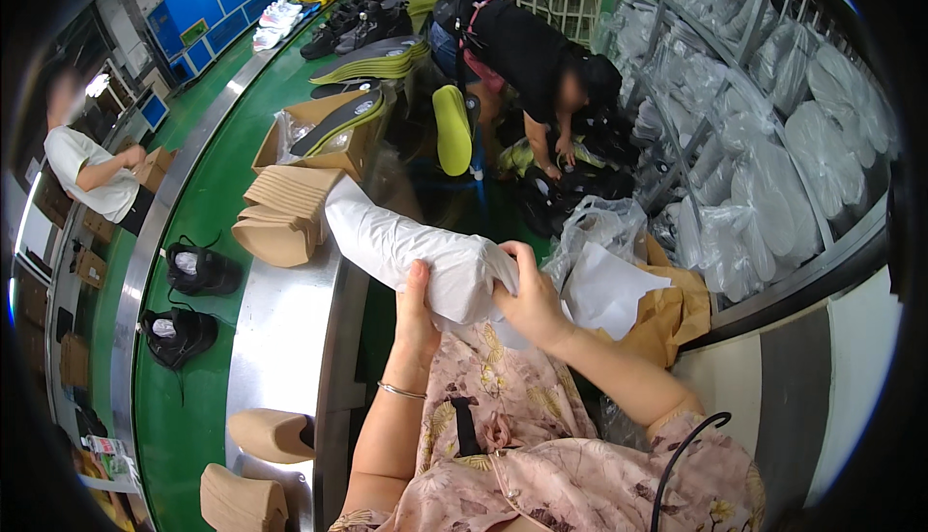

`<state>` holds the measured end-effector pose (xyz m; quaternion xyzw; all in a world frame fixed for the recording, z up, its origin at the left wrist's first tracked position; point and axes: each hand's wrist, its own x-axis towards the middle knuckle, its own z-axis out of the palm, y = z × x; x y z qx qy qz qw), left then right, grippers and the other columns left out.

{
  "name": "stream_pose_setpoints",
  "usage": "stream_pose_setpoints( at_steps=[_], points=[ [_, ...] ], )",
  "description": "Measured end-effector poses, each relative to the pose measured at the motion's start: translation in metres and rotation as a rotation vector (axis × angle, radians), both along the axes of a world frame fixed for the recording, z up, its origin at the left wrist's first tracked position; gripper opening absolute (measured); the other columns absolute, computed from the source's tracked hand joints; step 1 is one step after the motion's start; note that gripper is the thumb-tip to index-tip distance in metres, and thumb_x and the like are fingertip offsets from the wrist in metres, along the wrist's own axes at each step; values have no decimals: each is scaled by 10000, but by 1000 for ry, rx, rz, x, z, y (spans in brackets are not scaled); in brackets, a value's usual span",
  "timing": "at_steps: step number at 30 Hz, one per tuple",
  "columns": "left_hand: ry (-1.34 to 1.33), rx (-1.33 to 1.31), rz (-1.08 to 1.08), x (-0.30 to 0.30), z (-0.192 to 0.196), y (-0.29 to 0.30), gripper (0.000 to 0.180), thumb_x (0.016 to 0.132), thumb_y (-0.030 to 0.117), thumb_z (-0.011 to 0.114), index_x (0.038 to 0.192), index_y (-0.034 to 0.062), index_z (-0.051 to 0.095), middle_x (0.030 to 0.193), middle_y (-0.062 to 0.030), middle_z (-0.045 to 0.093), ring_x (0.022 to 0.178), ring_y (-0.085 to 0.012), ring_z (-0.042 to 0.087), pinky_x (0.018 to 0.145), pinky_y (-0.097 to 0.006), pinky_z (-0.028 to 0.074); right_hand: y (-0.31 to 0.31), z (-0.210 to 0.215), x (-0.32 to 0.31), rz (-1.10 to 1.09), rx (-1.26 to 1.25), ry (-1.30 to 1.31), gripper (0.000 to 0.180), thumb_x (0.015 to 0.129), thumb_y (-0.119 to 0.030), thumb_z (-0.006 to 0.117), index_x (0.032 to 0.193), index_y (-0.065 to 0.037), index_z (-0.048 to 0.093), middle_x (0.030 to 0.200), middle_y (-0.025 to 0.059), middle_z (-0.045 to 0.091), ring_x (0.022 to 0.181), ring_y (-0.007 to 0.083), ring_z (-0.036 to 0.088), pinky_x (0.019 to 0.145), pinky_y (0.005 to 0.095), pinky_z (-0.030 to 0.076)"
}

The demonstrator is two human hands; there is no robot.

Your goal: The person wraps shoe lasts in white paper and inserts them into black sneakers on a green conveyor belt.

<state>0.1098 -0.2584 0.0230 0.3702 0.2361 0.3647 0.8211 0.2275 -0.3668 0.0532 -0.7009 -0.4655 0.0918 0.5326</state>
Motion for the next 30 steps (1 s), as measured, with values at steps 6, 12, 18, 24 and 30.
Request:
stream_pose_setpoints(
  at_steps=[6,12,18,24,30],
  points=[
    [-243,-134,81,8,18,-5,750,843,638,423,1308,50,378,1259,-89,493,1160,-219,482,993,-374,374,12,-1,-39,-73,347,-174,265,805,-56,590,1013,4,438,841,163,563,702,288,574,625,326,462],
    [-364,-21,29,5,30,-1,954,731,783,396,1294,14,370,1222,-169,504,1137,-311,490,986,-405,377,20,1,-55,115,355,620,99,893,-67,545,923,27,540,918,51,602,766,82,552,688,225,447],
    [-427,16,15,0,34,-4,1022,684,813,417,1310,7,339,1240,-181,484,1191,-339,449,1009,-416,355,34,-7,-44,146,328,968,275,812,-89,672,993,29,502,854,46,593,772,109,566,709,224,463],
    [-408,25,38,-7,35,0,1052,666,816,432,1313,-8,333,1259,-194,471,1188,-339,451,1013,-417,357,33,10,-32,445,199,1080,126,841,-43,619,945,10,571,952,80,614,879,140,584,789,270,477],
    [-512,-38,-79,-11,35,-3,1097,604,786,558,1293,-43,354,1245,-216,470,1158,-349,479,986,-438,401,32,11,-47,685,456,1663,258,841,34,558,1090,-25,592,1116,67,590,1051,173,554,932,314,455]
  ],
)
